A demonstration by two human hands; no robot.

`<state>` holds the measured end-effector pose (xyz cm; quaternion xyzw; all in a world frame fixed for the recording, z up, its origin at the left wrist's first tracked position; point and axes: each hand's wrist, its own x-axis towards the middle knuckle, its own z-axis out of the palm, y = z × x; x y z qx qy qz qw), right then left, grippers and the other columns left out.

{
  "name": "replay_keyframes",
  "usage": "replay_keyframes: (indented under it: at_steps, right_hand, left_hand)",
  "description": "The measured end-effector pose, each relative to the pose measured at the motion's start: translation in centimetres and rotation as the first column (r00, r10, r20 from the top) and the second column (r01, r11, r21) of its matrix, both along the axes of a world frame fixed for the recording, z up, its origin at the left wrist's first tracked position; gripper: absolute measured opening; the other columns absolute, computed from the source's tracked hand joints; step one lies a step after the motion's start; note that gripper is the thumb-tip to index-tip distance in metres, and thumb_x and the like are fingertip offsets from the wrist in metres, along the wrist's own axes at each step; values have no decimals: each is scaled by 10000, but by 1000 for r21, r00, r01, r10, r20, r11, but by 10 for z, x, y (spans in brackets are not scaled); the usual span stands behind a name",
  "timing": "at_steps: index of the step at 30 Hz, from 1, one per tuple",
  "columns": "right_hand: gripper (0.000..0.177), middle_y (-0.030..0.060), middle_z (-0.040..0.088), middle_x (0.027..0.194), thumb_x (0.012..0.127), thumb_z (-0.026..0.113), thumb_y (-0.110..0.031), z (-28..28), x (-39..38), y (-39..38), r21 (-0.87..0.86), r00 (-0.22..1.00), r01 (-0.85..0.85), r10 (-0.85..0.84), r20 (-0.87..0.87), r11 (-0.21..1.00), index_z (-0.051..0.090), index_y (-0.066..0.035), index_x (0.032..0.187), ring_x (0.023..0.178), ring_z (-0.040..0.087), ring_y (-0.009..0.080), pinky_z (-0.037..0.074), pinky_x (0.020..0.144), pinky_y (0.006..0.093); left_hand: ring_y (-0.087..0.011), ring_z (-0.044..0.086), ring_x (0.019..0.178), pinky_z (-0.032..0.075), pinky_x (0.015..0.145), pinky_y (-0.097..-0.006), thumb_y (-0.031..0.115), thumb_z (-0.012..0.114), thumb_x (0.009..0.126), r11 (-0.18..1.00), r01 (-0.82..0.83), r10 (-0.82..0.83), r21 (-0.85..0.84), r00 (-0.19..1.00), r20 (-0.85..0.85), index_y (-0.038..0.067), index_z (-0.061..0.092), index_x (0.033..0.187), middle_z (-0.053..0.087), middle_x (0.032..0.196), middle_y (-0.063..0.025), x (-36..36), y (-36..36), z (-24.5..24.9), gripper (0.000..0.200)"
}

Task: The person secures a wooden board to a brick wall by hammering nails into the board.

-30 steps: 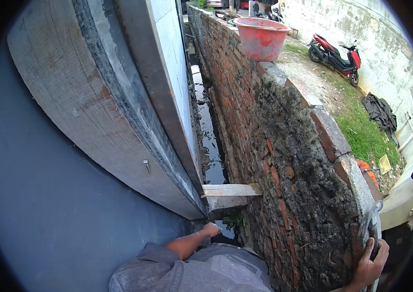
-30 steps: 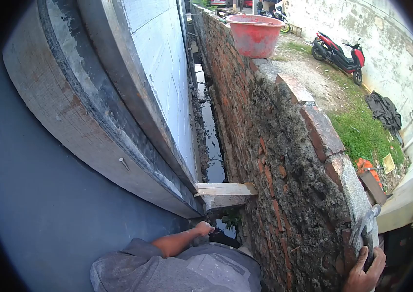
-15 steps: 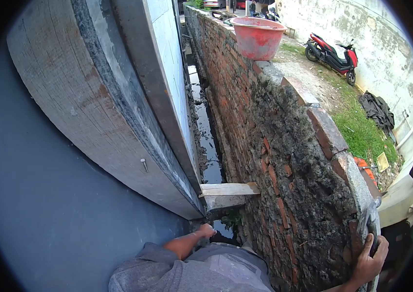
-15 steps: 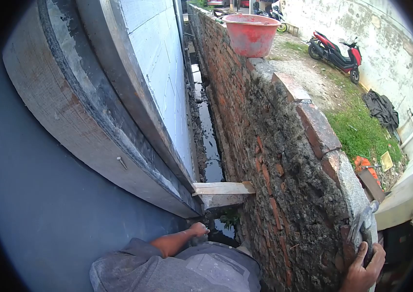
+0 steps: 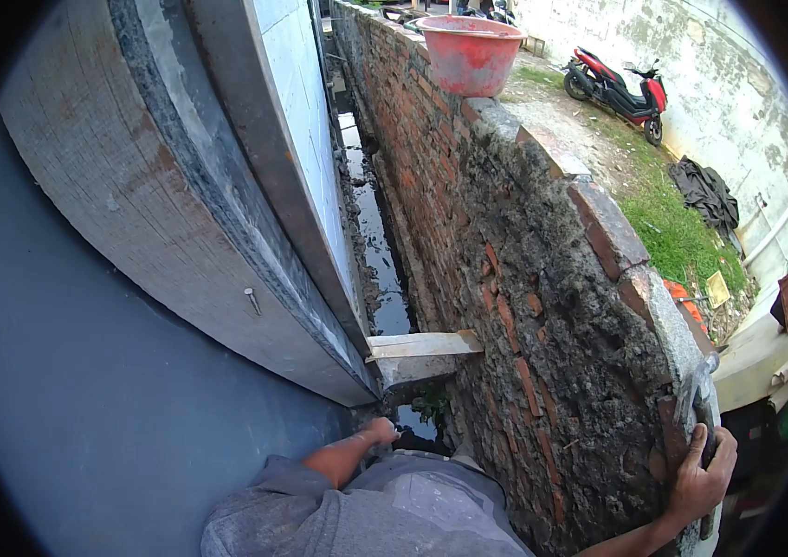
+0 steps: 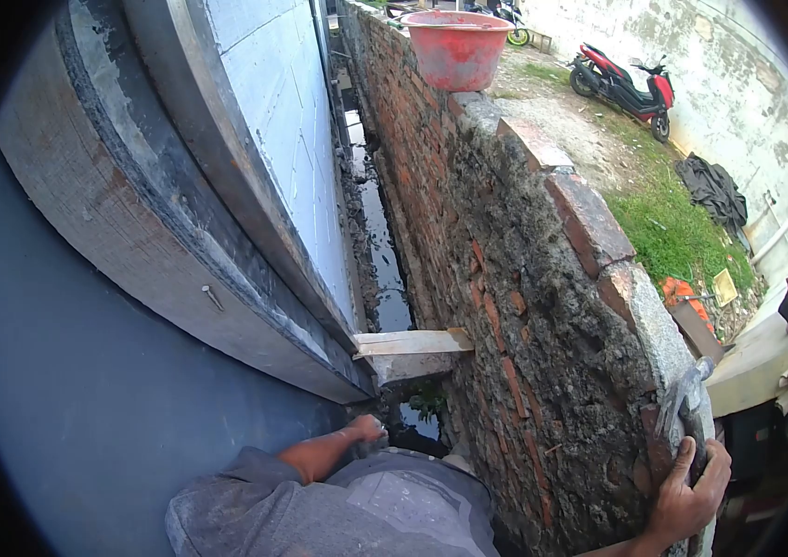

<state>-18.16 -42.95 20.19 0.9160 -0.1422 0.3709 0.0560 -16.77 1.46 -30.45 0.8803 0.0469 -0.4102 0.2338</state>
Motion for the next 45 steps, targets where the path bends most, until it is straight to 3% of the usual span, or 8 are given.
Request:
replay_keyframes:
  at_steps: [11, 13, 16, 29, 35, 37, 39, 45]
  right_hand:
    - [301, 126, 646, 1026, 923, 646, -301, 2, 0, 7, -13, 1000, 3, -3, 11, 1000, 606, -8, 978, 948, 617, 333, 482, 807, 412]
    - [301, 125, 646, 1028, 923, 647, -301, 3, 0, 7, 5, 1000, 15, -15, -2, 1000, 607, -9, 983, 947, 616, 333, 483, 806, 411]
    - [296, 124, 645, 1032, 925, 646, -296, 2, 0, 4, -2, 1000, 14, -14, -13, 1000, 608, -10, 989, 952, 617, 333, 483, 811, 410]
    - [479, 137, 601, 1271, 940, 600, -394, 5, 0, -2, -110, 995, 71, -77, -57, 991, 576, -54, 1276, 1176, 561, 336, 441, 976, 410]
    - [551, 140, 625, 1265, 915, 612, -474, 5, -2, -2, 93, 965, 220, -202, -169, 971, 616, -28, 1239, 1165, 589, 339, 450, 976, 400]
    - [558, 139, 616, 1284, 913, 616, -474, 3, -2, -6, 97, 963, 229, -210, -170, 969, 610, -32, 1252, 1177, 583, 336, 451, 975, 397]
    - [555, 139, 615, 1286, 912, 620, -468, 4, -2, -4, 107, 964, 222, -202, -172, 969, 609, -33, 1256, 1179, 582, 335, 452, 973, 395]
    - [553, 140, 618, 1279, 912, 619, -471, 3, -1, -7, 84, 965, 219, -203, -166, 972, 614, -33, 1248, 1177, 583, 337, 454, 968, 393]
  left_hand:
    - [-357, 609, 1127, 482, 960, -434, 445, 575, 851, 1000, 4, -4, -2, 1000, -30, 60, 700, 1100, 649, 1195, -184, -1, -6, 7, 475]
    - [-377, 644, 1023, 505, 909, -457, 470, 519, 875, 1000, -13, 12, 1, 999, 43, 70, 700, 1072, 683, 1081, -184, -6, -7, 10, 481]
    - [-376, 645, 1019, 506, 900, -456, 463, 538, 865, 998, 66, -65, -3, 993, 96, 75, 709, 1052, 688, 1073, -178, -8, -4, -37, 463]
    - [-376, 608, 1109, 480, 952, -442, 438, 558, 857, 1000, -20, 19, -12, 999, -44, 51, 697, 1090, 653, 1167, -193, 5, -6, 33, 473]
    - [-388, 608, 1096, 482, 939, -458, 464, 548, 856, 999, -9, 8, -49, 999, -39, 61, 703, 1071, 652, 1161, -200, 8, 0, 21, 483]
    - [-388, 613, 1085, 483, 935, -460, 469, 549, 858, 999, -21, 20, -45, 1000, -24, 64, 706, 1058, 659, 1143, -198, 10, 2, 13, 478]
    - [-338, 676, 871, 516, 793, -420, 448, 610, 849, 990, -108, 116, -94, 990, 82, 68, 725, 894, 708, 901, -165, 13, 4, 7, 399]
    - [-337, 670, 925, 511, 823, -420, 470, 614, 850, 997, -16, 23, -70, 994, 107, 85, 735, 942, 705, 960, -167, 13, 1, 0, 415]
